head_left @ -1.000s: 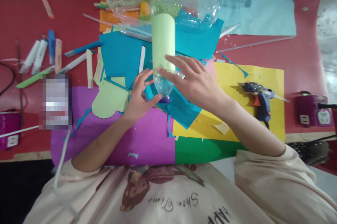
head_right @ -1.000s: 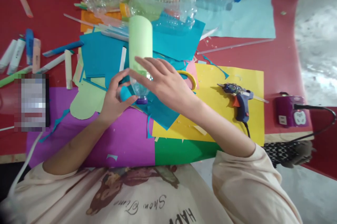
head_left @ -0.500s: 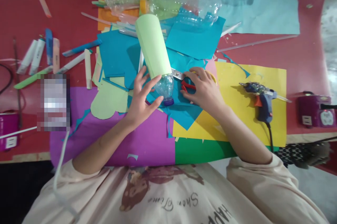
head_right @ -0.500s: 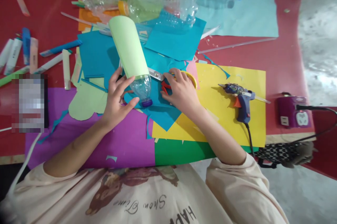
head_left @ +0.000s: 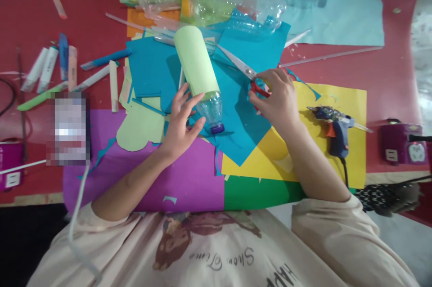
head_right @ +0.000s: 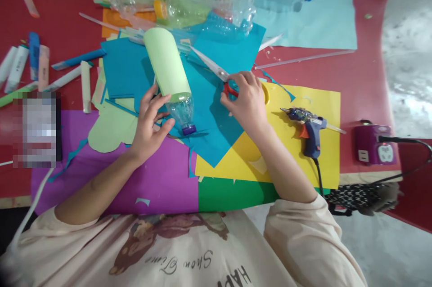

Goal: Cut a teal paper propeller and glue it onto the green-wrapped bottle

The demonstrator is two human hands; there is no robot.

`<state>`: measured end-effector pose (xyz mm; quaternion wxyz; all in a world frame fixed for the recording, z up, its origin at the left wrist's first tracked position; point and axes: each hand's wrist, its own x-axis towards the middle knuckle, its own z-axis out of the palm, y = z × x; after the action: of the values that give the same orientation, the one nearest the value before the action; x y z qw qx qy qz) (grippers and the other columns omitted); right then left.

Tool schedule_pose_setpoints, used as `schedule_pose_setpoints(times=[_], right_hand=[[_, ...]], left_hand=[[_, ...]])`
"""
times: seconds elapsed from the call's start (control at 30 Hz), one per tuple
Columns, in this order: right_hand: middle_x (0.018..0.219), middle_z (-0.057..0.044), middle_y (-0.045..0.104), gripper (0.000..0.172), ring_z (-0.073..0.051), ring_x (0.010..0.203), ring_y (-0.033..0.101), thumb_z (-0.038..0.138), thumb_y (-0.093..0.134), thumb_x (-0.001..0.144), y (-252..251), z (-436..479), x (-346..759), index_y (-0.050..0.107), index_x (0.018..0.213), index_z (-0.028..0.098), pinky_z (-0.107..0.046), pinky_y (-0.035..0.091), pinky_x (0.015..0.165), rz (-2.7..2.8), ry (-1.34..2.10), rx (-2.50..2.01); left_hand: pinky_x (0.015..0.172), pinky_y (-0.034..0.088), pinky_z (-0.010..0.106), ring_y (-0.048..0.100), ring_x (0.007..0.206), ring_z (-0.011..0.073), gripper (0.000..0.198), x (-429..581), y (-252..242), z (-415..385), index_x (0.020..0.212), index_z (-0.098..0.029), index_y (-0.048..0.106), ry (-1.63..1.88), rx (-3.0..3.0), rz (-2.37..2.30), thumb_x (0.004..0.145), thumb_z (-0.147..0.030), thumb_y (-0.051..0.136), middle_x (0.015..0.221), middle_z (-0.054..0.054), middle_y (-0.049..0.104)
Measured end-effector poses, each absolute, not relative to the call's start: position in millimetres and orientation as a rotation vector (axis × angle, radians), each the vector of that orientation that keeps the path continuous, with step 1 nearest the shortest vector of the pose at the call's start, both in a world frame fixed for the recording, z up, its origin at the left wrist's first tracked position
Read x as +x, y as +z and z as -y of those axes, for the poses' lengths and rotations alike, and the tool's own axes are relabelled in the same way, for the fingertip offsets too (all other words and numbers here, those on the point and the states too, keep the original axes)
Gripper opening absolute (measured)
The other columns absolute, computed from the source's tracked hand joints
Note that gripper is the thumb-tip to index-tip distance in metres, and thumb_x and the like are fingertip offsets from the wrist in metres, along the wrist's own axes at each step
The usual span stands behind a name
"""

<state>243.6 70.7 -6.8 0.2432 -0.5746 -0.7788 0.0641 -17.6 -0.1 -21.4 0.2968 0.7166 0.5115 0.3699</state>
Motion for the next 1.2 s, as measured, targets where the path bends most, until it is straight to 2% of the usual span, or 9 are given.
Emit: schedule_pose_setpoints(times=[0.17,0.3,0.37,0.53,0.67,0.83,0.97,1.07,1.2], right_hand=[[0.123,-0.013,0.067,0.027,-0.031,0.121,0.058,0.03,0.046,0.095,-1,-70,217,0.062,0.115,0.021,-0.055,0.047,0.103,2.199,0.335,-1.416],[0.12,-0.012,0.069,0.041,-0.021,0.108,0.068,0.037,0.034,0.1,-1,-57,193,0.051,0.131,0.017,-0.037,0.059,0.086,2.04,0.949,-1.142],[0.125,-0.012,0.068,0.04,-0.021,0.109,0.068,0.038,0.035,0.1,-3,-52,191,0.052,0.13,0.017,-0.035,0.06,0.086,1.943,1.049,-1.092],[0.132,-0.012,0.061,0.039,-0.022,0.115,0.064,0.028,0.032,0.098,-3,-39,196,0.054,0.13,0.022,-0.04,0.058,0.089,1.913,0.845,-1.096],[0.137,-0.011,0.058,0.039,-0.027,0.131,0.052,0.031,0.039,0.096,3,-31,196,0.058,0.129,0.024,-0.051,0.048,0.103,2.045,0.707,-1.104],[0.142,-0.01,0.056,0.043,-0.025,0.137,0.047,0.031,0.034,0.097,10,-32,196,0.056,0.133,0.023,-0.053,0.042,0.11,2.186,0.591,-1.023],[0.142,-0.007,0.058,0.042,-0.025,0.138,0.045,0.032,0.034,0.097,11,-29,195,0.059,0.129,0.025,-0.054,0.039,0.113,2.317,0.501,-0.976],[0.143,-0.009,0.056,0.041,-0.025,0.138,0.044,0.033,0.038,0.096,9,-22,192,0.059,0.13,0.023,-0.052,0.043,0.109,2.367,0.49,-0.932],[0.147,-0.013,0.05,0.04,-0.026,0.138,0.045,0.032,0.041,0.097,6,-19,191,0.057,0.132,0.022,-0.049,0.05,0.104,2.269,0.533,-1.03]], left_hand=[[0.092,0.054,0.035,0.048,0.131,0.0287,0.048,-18,-18,-1,0.137,-0.032,0.048,0.988,1.914,-1.411,0.094,-0.053,0.048,0.153,0.01,0.033],[0.086,0.054,0.032,0.056,0.119,0.0249,0.047,-17,-13,-1,0.135,-0.028,0.051,1.003,1.876,-1.426,0.095,-0.052,0.048,0.138,0.012,0.046],[0.09,0.054,0.033,0.058,0.116,0.0232,0.048,-16,-14,0,0.135,-0.028,0.049,1.048,1.801,-1.373,0.094,-0.052,0.049,0.137,0.012,0.048],[0.103,0.05,0.041,0.059,0.122,0.0236,0.051,-14,-27,-3,0.138,-0.034,0.045,1.194,1.443,-1.081,0.093,-0.057,0.047,0.144,0.006,0.052],[0.104,0.051,0.046,0.061,0.122,0.0259,0.057,-14,-30,-8,0.132,-0.029,0.055,1.067,1.156,-1.029,0.09,-0.066,0.042,0.132,0.006,0.063],[0.103,0.052,0.041,0.057,0.127,0.026,0.048,-10,-20,-6,0.121,-0.025,0.064,0.978,1.225,-1.121,0.087,-0.057,0.058,0.136,0.006,0.061],[0.093,0.058,0.034,0.065,0.115,0.0218,0.058,-10,-19,-5,0.138,-0.028,0.049,1.016,1.205,-1.079,0.089,-0.06,0.054,0.124,0.001,0.068],[0.09,0.058,0.031,0.067,0.112,0.0212,0.061,-11,-18,-7,0.141,-0.027,0.045,0.978,1.217,-1.092,0.09,-0.061,0.05,0.118,-0.001,0.07],[0.095,0.057,0.033,0.065,0.116,0.0239,0.061,-15,-14,-9,0.134,-0.023,0.053,0.908,1.308,-1.119,0.085,-0.056,0.062,0.13,0.005,0.065]])
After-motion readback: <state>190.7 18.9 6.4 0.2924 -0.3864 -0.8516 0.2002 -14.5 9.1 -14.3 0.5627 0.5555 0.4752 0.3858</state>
